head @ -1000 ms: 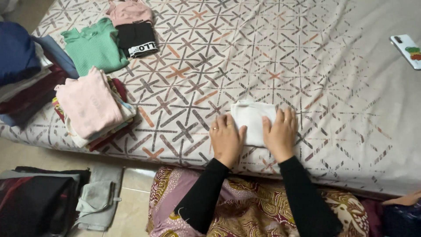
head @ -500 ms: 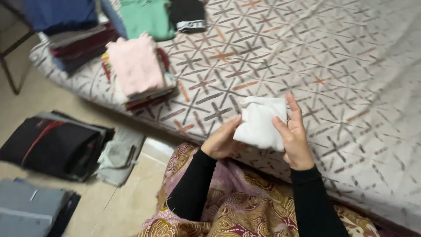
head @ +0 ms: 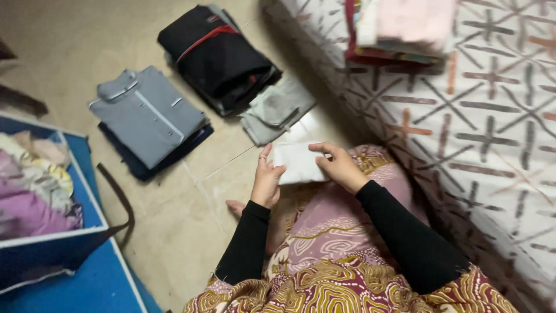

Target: Fold various items of clothing and organize them on a bed.

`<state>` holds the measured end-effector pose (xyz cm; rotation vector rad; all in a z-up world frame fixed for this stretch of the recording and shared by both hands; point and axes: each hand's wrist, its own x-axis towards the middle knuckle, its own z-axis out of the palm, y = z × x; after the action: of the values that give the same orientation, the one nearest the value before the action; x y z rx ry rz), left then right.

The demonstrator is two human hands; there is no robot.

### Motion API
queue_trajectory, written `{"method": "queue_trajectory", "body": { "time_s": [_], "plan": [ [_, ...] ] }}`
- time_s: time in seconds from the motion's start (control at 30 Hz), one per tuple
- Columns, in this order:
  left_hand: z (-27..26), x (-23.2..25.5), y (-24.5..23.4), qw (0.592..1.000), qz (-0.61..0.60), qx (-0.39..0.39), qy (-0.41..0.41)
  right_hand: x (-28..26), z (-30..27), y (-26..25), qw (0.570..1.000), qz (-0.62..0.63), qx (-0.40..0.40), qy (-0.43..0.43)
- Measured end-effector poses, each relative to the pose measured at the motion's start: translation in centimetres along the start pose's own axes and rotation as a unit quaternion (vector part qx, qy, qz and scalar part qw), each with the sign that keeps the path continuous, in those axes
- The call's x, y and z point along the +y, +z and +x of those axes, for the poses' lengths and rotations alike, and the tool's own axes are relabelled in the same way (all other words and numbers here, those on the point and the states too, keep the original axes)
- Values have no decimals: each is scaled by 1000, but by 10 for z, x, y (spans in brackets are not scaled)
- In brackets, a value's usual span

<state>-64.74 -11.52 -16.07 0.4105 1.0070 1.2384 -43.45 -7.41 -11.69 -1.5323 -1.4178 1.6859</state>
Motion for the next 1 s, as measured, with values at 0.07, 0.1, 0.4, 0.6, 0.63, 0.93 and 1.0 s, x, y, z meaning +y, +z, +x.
{"method": "queue_trajectory", "body": {
  "time_s": [0.07, 0.1, 0.4, 0.6, 0.63, 0.93, 1.0],
  "plan": [
    [6, -11, -56, 991, 35, 34, 122, 13, 36, 47, 992, -97, 5, -77],
    [2, -1, -72, 990, 35, 44, 128, 13, 51, 70, 992, -97, -6, -81],
    [27, 36, -173, 888, 347, 301, -15, 6, 99, 151, 953, -175, -45, -243],
    [50, -20, -31, 976, 190, 42, 98, 19, 33, 59, 980, -96, 41, -172],
    [39, -24, 13, 973, 197, -35, 112, 29, 15, 32, 975, -46, 60, -209],
    [-123, -201, 291, 776, 287, -559, -51, 160, -323, -109, 831, 107, 532, -124],
    [-187, -252, 320, 695, 311, -645, -66, 200, -396, -93, 768, 154, 612, -108]
  ]
}}
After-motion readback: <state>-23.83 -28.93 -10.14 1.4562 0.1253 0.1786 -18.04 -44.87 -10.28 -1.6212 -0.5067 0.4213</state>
